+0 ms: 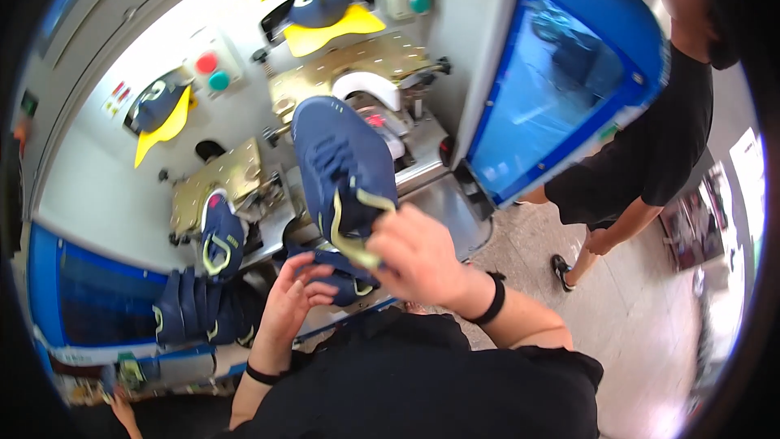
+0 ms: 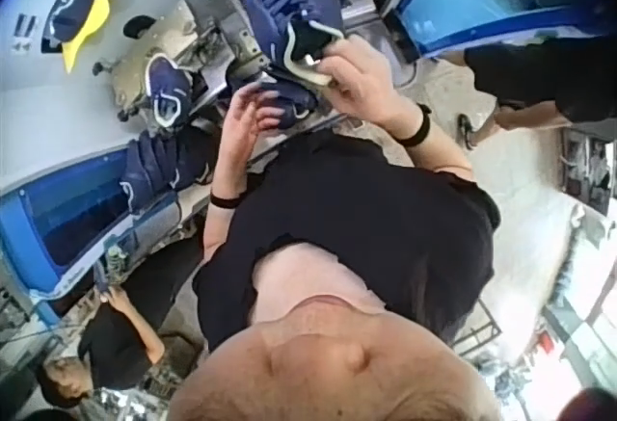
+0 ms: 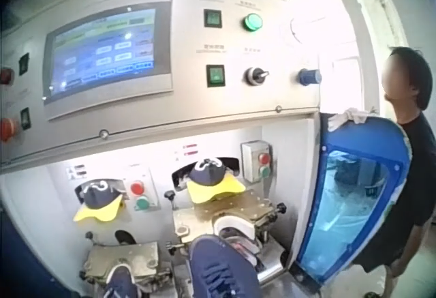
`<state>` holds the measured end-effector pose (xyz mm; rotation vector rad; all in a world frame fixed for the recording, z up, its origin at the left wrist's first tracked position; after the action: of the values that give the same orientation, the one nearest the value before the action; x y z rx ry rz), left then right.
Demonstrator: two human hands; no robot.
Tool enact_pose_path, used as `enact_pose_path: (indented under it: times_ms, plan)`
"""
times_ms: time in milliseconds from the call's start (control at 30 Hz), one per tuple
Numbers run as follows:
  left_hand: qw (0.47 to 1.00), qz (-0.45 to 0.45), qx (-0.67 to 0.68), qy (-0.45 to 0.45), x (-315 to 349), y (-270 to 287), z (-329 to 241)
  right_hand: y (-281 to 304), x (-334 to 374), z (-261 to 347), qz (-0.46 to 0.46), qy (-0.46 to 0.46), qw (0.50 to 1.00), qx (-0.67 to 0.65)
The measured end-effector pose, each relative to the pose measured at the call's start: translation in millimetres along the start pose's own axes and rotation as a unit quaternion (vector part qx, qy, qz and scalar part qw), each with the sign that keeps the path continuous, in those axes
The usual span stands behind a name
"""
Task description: Operator loads shoe uppers onto a lasting or shaping machine and triggers the automated cycle.
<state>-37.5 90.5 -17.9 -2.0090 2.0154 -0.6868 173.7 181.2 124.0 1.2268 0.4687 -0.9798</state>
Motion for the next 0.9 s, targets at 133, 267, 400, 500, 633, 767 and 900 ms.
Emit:
enact_pose_path:
  times_ms: [133, 267, 400, 500, 633, 767, 900]
  plan:
    - [0.993, 0.027, 0.055, -0.103, -3, -36, -19, -31, 20, 25, 0.070, 0.113, 0.991, -0.035]
    - [0.986, -0.029, 0.083, -0.139, 15, -24, -30, -59, 15, 37, 0.058, 0.202, 0.976, -0.054]
    - [0.964, -0.093, -0.002, -0.249, 56, -1, -45, -86, -2, 57, 0.089, 0.271, 0.948, -0.142]
    - [0.959, -0.101, 0.061, -0.257, 85, 10, -45, -101, -28, 78, 0.066, 0.292, 0.930, -0.212]
    - [0.946, -0.171, 0.096, -0.259, 127, 45, -34, -140, -99, 132, 0.053, 0.247, 0.908, -0.333]
    - [0.930, -0.248, 0.098, -0.251, 160, 69, -27, -219, -156, 192, 0.131, 0.187, 0.911, -0.343]
    - [0.919, -0.276, 0.076, -0.271, 182, 91, -21, -296, -166, 234, 0.153, 0.215, 0.902, -0.341]
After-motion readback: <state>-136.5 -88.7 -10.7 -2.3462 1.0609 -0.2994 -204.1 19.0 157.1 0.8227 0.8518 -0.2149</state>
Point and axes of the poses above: each hand's wrist, its own x-axis away from the middle knuckle, its own y-axis out of the back of the hand, z = x × y, the point moved 6 cm from there along -x, towards the middle knuckle, and after that the axes turned 2 degrees about -x, right-handed, at the moved point
